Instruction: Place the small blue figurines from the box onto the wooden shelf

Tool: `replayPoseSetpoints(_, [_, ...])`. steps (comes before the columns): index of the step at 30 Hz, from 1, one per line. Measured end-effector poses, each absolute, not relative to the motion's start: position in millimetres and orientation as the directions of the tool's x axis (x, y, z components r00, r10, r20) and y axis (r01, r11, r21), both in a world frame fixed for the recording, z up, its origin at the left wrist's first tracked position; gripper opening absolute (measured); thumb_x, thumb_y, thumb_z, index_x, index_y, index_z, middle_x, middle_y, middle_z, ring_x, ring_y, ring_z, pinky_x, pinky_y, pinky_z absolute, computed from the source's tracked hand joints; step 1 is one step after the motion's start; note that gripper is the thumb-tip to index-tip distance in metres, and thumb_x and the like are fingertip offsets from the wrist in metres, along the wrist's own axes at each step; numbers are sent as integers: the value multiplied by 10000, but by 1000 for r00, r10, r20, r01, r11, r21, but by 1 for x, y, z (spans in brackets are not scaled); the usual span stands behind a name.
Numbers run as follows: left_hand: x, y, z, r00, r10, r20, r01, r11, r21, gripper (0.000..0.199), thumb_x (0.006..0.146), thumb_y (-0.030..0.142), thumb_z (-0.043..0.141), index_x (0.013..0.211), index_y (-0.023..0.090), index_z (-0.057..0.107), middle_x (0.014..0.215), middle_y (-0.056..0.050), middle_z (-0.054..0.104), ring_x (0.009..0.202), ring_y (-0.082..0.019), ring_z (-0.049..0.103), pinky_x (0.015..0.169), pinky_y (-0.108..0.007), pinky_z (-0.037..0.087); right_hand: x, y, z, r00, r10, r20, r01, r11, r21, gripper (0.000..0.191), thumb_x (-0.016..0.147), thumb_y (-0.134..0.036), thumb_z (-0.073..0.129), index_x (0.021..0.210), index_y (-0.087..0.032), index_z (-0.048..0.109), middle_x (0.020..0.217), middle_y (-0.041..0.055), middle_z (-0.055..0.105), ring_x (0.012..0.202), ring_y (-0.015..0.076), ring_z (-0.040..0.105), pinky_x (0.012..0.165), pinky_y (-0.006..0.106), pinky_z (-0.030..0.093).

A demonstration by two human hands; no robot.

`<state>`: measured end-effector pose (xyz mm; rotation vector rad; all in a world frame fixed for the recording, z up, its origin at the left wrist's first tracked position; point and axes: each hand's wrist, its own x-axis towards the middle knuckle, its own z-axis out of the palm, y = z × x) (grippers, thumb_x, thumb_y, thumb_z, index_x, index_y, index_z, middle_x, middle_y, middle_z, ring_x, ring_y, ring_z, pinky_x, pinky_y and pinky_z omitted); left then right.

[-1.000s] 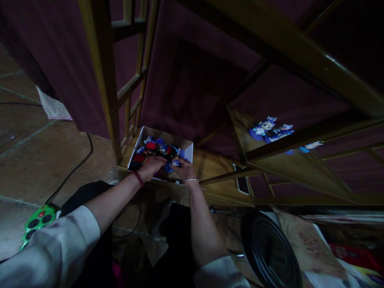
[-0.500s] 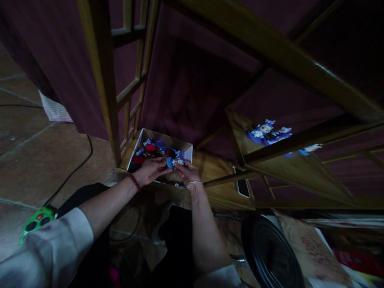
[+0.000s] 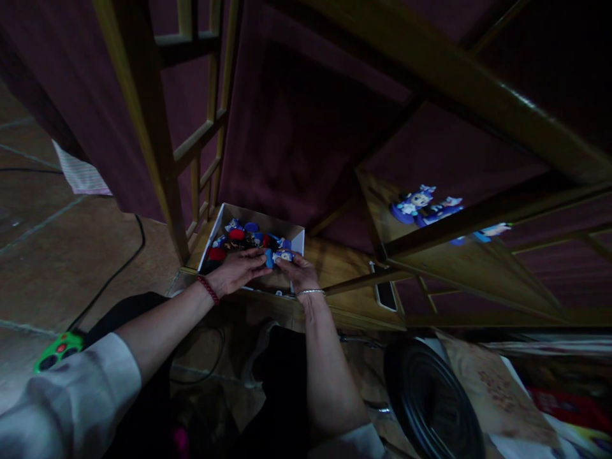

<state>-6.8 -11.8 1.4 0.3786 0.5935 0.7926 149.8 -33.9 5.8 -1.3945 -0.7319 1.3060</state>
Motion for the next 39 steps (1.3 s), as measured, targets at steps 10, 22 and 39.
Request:
replayPoseSetpoints(10, [-7,-11,0,552,764,-334,-545,633,549,107,702,80,607,803,108,630,856,-49,635,820,-134,587,814,-334,481,150,-36,10,185,963,-194,-133,-171,-976,313,495,-255,753,785,-198,650,762,-30,651,724,119,576,766,278,438])
replayPoseSetpoints(22, [-7,-10,-2,538,772,-337,-538,623,568,130,664,102,654,790,110,626,811,-41,628,777,-124,586,790,-330,485,147,-37,14,161,975,-150,-38,-146,-989,350,517,-279,742,841,-218,623,731,-37,627,691,121,561,685,253,451])
replayPoseSetpoints(39, [3,-11,-13,507,754,-418,-439,643,627,84,642,103,671,701,98,611,725,-32,601,723,-114,570,734,-300,498,155,-35,0,129,988,-87,270,-120,-955,294,562,-274,685,843,-199,641,726,-17,628,646,124,559,630,236,447])
